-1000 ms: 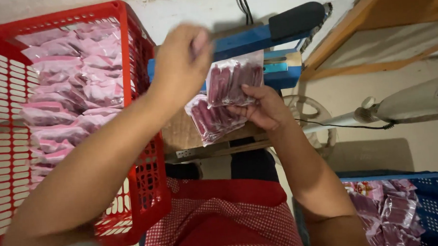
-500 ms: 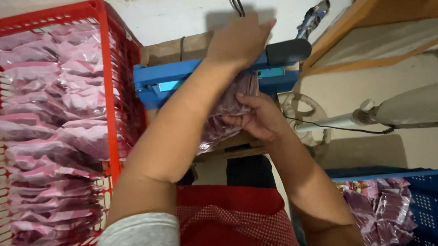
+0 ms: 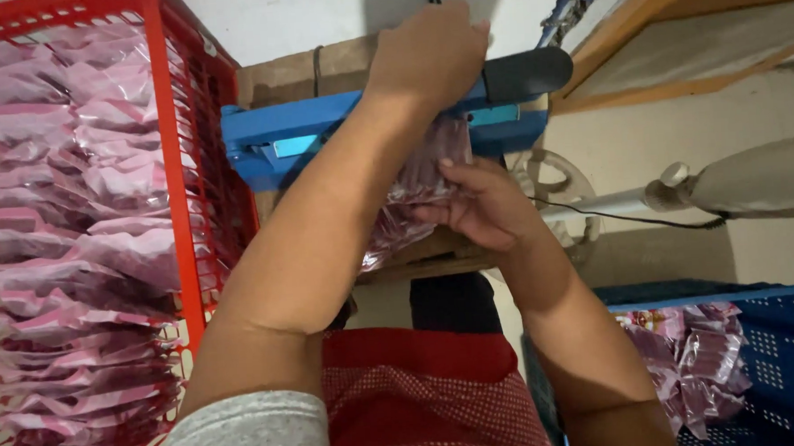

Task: The person picks up pink plastic pouches containing meat slices from a red crate, places the open end of each pouch into a heat-sealing machine to seal it, and then places the sealed pouches into a blue crate.

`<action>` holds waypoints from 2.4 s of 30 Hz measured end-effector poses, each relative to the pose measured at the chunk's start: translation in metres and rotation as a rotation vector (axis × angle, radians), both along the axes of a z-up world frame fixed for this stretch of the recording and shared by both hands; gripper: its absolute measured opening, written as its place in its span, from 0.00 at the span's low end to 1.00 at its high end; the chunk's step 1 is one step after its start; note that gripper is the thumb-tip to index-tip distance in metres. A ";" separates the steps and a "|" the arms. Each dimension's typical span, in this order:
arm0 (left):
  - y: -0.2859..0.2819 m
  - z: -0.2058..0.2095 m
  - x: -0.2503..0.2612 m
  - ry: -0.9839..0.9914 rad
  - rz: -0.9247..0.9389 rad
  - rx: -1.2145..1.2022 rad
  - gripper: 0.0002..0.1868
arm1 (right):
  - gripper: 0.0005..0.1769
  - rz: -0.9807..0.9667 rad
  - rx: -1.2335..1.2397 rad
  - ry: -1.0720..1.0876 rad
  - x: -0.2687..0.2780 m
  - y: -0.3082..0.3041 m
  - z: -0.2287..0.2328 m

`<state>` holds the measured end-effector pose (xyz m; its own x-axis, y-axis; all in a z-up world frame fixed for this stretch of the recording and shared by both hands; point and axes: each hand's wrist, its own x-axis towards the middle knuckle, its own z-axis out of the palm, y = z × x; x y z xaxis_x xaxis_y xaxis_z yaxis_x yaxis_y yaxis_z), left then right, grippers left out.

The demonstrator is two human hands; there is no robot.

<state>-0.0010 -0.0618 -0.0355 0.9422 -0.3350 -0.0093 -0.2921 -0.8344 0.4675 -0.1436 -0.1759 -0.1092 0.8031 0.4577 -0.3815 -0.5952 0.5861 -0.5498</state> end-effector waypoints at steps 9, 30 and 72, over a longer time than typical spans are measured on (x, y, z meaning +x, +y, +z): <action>0.002 -0.021 0.011 -0.444 -0.228 0.224 0.19 | 0.20 -0.075 -0.120 0.020 0.007 0.013 0.009; 0.091 0.095 -0.032 -0.418 -0.130 -0.208 0.28 | 0.16 -0.167 -0.182 0.015 0.003 0.029 0.013; 0.294 0.077 -0.215 0.072 0.233 0.116 0.25 | 0.29 0.409 -1.237 -0.318 -0.039 0.141 0.072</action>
